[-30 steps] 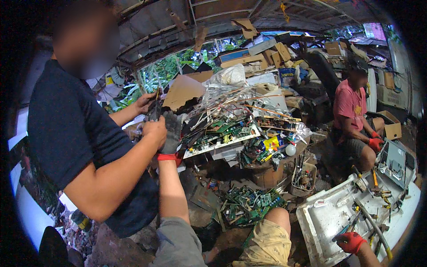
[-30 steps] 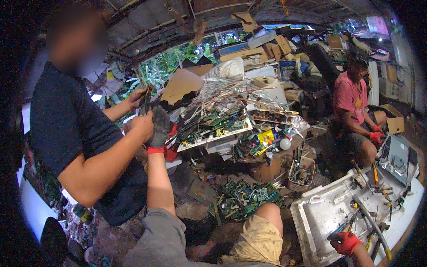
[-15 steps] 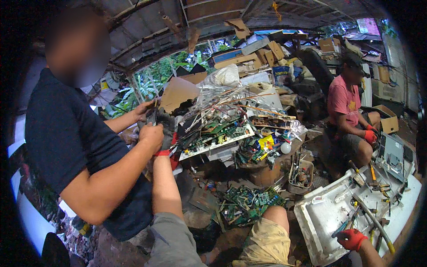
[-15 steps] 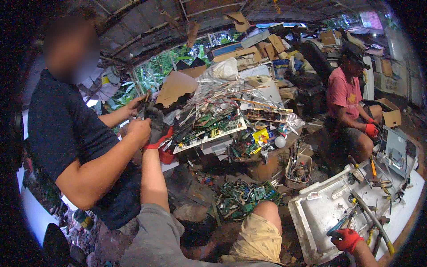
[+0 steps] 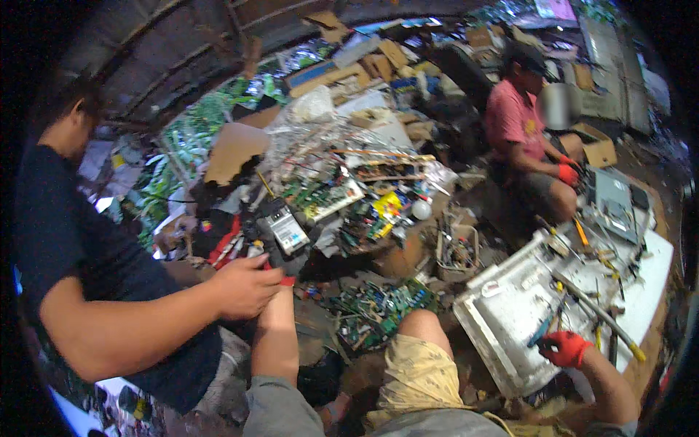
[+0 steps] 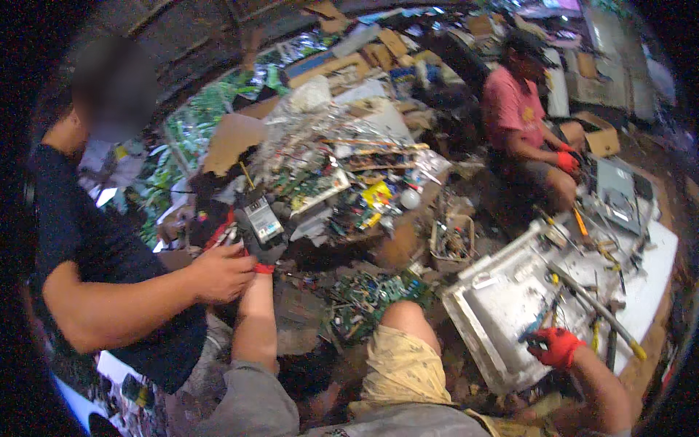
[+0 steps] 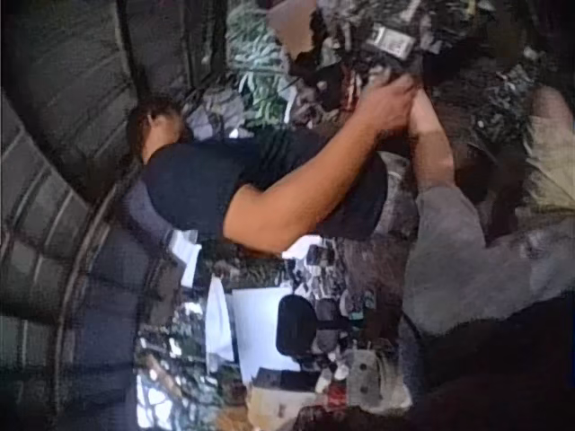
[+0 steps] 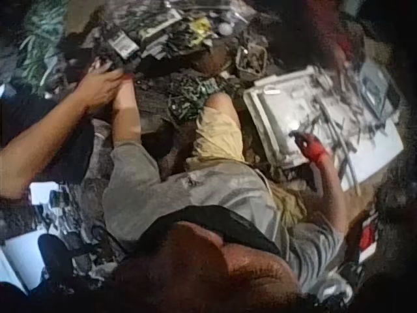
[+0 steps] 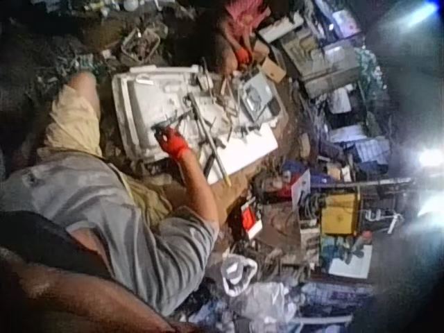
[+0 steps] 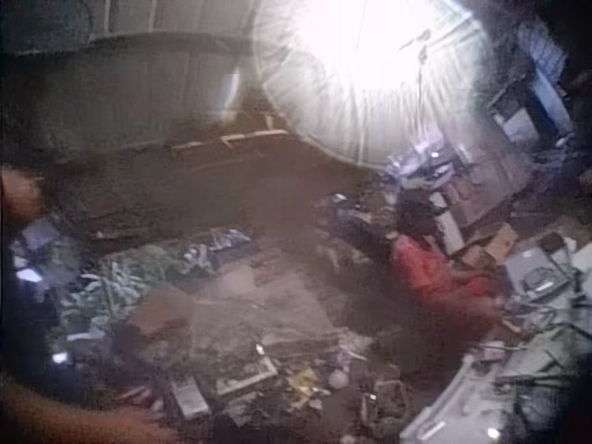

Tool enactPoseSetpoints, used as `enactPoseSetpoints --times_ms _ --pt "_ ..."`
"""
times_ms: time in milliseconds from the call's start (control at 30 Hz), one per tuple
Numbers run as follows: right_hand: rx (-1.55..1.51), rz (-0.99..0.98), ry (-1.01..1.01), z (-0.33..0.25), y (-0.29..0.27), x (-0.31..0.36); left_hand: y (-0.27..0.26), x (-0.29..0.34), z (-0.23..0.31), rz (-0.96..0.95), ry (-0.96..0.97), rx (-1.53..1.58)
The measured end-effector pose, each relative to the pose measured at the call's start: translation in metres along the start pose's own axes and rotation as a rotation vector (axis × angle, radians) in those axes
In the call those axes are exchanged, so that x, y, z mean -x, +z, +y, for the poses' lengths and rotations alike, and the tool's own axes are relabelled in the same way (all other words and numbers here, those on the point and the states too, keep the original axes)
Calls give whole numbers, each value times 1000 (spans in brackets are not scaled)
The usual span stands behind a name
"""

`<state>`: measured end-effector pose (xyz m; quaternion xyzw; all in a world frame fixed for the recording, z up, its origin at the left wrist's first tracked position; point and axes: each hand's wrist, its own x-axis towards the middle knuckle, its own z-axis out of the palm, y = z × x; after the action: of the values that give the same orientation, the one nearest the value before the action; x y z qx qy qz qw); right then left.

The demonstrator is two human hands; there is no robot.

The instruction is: The person disassembles a small black electronic component using a screwdriver and pliers. They remove screws, separate the casing, and extract internal parts, placing them on a white work surface.

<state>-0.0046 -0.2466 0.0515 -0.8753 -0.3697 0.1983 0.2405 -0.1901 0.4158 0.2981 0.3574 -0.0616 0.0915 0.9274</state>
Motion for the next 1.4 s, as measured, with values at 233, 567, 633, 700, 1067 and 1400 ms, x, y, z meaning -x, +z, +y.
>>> enactPoseSetpoints --times_ms 233,567,633,700,1067,1400 --pt "-186 291 -140 -88 -40 29 24 -72 -243 -421 60 -454" --pt "-545 423 28 -101 29 29 76 -70 -465 -551 -559 61" --pt "-511 485 44 -93 39 24 78 -59 -477 -454 -615 21" --pt "-515 525 60 -88 43 22 81 -63 -488 -515 -601 14" --pt "-439 467 234 -65 50 18 65 -59 -516 -347 -609 -312" --pt "-667 434 266 -70 32 22 84 -66 -503 -416 -654 -274"
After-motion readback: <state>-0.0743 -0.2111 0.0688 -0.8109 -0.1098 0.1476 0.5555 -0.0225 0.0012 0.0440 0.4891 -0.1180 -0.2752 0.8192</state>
